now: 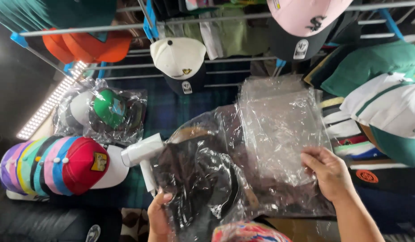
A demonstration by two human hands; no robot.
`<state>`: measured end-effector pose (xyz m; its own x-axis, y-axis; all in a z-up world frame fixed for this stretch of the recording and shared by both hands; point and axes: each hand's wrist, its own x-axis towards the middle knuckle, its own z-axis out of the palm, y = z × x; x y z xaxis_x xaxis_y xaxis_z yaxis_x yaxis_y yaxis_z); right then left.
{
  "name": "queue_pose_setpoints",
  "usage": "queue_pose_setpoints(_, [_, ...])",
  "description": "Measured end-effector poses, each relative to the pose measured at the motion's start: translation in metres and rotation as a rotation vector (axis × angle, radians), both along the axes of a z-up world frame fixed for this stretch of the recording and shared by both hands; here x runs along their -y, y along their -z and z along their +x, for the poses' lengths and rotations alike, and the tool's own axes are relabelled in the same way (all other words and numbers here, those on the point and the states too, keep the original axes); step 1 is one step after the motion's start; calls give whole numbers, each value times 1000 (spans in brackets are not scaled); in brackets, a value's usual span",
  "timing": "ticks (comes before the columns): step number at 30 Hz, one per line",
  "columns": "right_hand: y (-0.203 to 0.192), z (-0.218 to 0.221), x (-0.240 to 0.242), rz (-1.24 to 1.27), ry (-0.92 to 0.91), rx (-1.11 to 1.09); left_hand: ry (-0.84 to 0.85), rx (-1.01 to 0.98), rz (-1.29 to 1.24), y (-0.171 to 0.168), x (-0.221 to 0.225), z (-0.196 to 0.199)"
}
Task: A person uses a handheld steamer and a brush to prepare a black trucker hat before placing it into a plastic protective sleeve.
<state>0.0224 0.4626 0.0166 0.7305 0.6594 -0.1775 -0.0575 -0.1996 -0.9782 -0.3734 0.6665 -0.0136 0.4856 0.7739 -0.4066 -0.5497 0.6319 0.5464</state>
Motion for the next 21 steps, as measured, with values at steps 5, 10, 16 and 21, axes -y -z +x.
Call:
queue_pose_setpoints(5, [-5,5,-16,-152,131,-171,-134,-312,5,-1,-16,-20])
queue_pose_setpoints(10, [4,1,-15,-60,-17,-101,-15,-315,-87,-57,-13,-21])
queue_pose_setpoints(16, [14,9,-20,-47,-55,-204,105,-724,-167,-90,-21,-7])
queue_pose_setpoints(21, [12,15,-12,-10,-22,-116,9,-688,16,-49,-41,-41])
